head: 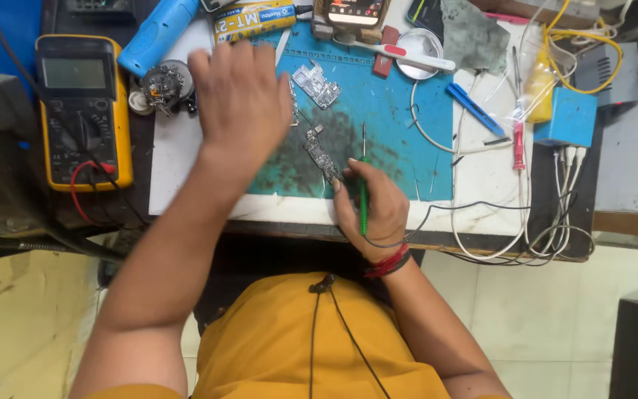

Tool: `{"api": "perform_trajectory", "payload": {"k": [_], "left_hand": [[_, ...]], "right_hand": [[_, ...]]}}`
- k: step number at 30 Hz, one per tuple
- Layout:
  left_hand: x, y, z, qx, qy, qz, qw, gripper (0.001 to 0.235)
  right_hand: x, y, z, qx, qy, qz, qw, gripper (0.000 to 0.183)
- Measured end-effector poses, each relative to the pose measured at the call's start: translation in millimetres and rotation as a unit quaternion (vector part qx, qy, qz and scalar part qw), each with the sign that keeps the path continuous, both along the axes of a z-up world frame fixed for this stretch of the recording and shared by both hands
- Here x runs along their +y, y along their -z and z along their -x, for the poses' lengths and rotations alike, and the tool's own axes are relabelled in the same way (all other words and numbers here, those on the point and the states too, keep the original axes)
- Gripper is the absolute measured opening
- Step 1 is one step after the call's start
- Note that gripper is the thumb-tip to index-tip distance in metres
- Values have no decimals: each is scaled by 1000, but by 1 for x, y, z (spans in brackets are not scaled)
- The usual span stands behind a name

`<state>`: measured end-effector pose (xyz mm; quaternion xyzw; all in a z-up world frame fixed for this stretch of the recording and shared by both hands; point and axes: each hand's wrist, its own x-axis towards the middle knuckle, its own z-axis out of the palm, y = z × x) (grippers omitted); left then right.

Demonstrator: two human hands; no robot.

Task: The person uses a green-handled screwdriver and tweezers to manipulate components on a small circuit board placed on a blue mat. They repeatedly probe and adjust points on the board while holding it steady with the other hand.

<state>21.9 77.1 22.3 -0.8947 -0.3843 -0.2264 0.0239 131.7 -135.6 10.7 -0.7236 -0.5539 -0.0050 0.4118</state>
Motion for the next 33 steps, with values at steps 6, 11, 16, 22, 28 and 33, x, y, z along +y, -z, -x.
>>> {"api": "perform_trajectory", "payload": {"k": [6,11,16,22,28,33], "left_hand": [[48,0,-28,87,-15,56,995,25],[56,-8,-32,47,5,138,989,25],[49,-21,-19,-87,62,179,978,29],[19,-28,0,-352,135,228,898,21],[-58,-25,52,-399,76,203,891,11],[-82,-4,76,-345,49,215,912,16]], "right_hand": [[9,-5,-3,1,-6,-15,1000,37],[12,-7,-7,-22,-25,-29,999,39],[10,-5,-9,-24,-27,-20,999,38],[12,-7,-11,-17,-35,-21,999,37],[15,-10,-12,-11,-34,-16,999,37],[15,-8,-11,-17,-36,-4,999,39]]}}
